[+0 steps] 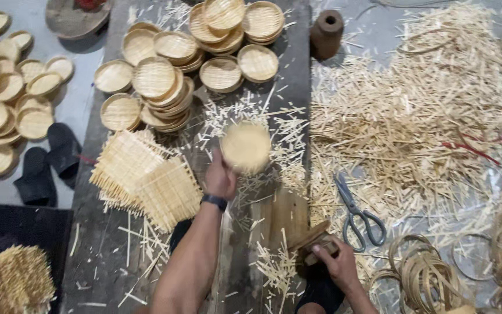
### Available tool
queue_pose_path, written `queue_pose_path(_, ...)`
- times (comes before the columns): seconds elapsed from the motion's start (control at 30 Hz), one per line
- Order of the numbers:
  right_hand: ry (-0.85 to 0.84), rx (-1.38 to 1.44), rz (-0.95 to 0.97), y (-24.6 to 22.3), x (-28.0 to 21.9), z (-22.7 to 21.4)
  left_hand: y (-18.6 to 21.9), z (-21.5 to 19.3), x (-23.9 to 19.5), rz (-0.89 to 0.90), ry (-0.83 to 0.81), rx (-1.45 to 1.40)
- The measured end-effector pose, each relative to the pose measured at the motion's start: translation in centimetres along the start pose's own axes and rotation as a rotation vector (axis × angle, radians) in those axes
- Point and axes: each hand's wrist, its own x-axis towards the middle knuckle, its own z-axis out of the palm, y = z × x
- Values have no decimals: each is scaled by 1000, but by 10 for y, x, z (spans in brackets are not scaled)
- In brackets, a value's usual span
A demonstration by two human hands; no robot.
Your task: The person sits on the floor and repeatedly places a woven bamboo mat into a circular bamboo frame, then uses shears to trim the protruding edges. The person stacks the finished circular pieces and continues the process with additional mats and frames.
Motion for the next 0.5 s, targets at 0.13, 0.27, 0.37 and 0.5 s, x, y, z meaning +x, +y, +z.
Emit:
queue_pose_path(0.13, 2, 21, 55, 2, 3, 13, 6, 21, -22, -355, 20, 506)
queue_pose_path(0.27, -165, 225, 63, 7, 7, 27, -61, -6, -95, -686, -173, 1470)
queue_pose_path(0.37, -258, 575, 131, 17, 15, 40, -115, -46, -139, -609, -50, 1080)
queue_pose_path(0.5, -164, -127, -194, 27, 26, 52, -129, -94, -146, -309, 103, 1061)
